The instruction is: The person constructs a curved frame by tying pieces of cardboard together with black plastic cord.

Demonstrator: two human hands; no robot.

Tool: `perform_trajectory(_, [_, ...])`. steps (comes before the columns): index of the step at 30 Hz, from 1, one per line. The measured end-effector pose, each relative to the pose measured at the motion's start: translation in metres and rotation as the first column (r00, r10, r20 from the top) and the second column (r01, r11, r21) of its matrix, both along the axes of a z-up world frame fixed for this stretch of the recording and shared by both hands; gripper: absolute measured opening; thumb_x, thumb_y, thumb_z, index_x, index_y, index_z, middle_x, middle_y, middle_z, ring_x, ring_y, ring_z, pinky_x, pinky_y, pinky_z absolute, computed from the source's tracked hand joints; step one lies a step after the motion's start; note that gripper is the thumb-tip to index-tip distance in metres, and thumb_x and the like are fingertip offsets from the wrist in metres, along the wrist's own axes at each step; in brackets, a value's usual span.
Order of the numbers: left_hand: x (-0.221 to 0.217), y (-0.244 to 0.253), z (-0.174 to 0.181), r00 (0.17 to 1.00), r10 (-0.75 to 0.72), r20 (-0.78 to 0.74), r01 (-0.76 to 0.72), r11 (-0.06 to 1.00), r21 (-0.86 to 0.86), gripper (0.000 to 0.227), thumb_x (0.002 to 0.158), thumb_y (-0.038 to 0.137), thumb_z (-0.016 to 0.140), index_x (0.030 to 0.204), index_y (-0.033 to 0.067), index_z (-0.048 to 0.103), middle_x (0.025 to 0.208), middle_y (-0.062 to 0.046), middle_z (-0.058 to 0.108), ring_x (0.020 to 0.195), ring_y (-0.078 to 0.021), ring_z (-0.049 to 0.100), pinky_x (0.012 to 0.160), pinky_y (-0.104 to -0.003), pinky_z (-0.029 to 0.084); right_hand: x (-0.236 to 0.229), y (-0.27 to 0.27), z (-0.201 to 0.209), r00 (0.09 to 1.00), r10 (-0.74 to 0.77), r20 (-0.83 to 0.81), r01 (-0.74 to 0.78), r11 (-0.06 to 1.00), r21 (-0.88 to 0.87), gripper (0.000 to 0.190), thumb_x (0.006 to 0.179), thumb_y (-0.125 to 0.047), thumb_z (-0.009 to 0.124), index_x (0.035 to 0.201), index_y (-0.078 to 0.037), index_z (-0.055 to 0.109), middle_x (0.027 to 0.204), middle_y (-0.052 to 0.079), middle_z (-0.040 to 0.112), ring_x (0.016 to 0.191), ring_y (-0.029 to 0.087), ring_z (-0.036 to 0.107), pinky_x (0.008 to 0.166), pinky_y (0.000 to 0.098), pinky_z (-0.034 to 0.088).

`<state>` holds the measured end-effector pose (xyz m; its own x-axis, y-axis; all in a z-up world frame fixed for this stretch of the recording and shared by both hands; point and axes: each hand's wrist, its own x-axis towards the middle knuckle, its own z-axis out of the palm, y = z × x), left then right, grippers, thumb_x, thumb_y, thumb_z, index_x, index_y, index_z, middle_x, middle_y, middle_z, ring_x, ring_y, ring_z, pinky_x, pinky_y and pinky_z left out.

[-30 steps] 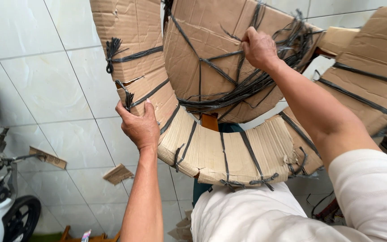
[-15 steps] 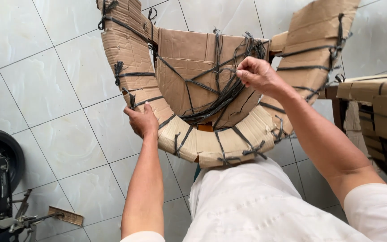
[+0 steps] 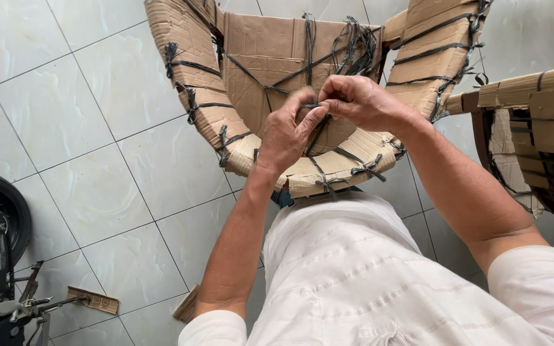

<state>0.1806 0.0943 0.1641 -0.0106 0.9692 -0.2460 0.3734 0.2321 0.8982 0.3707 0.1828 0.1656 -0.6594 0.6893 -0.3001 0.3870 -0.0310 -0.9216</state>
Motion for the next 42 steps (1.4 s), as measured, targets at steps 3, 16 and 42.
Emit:
perform_trajectory(3, [-0.018,-0.011,-0.043,0.977,0.068,0.201,-0.059,0.997,-0.051,0.027,0.099,0.047,0.065,0.082,0.0288,0.073,0.054,0.008,0.057,0.048,-0.0074,0.066,0.055,-0.022,0.055,-0.006,-0.009,0.01,0.997,0.047,0.058,-0.05,0.997,0.06,0.01,0.102,-0.016,0.069,0.104,-0.006,0.069,0.073,0.007,0.066,0.072,0.014,0.064,0.065,0.0295,0.053])
perform_trajectory(16, [-0.125,-0.112,-0.034,0.88,0.326,0.344,-0.334,0.942,-0.039,0.03,0.107,0.028,0.06,0.087,0.0089,0.07,0.048,0.008,0.036,0.047,-0.0019,0.034,0.049,-0.016,0.029,0.017,-0.019,0.016,0.947,0.076,0.313,-0.132,0.978,0.16,0.015,0.103,-0.022,0.067,0.095,-0.013,0.076,0.07,0.01,0.064,0.069,0.022,0.059,0.067,0.0379,0.047])
perform_trajectory(42, [-0.061,-0.175,-0.057,0.78,0.565,0.269,-0.523,0.824,-0.216,0.041,0.106,0.029,0.063,0.072,0.009,0.068,0.05,-0.008,0.061,0.053,-0.0106,0.056,0.063,-0.023,0.05,0.113,0.008,-0.027,0.966,0.065,0.25,-0.04,0.994,-0.103,0.014,0.099,-0.019,0.072,0.096,-0.007,0.08,0.063,0.006,0.061,0.062,0.014,0.05,0.062,0.0298,0.038])
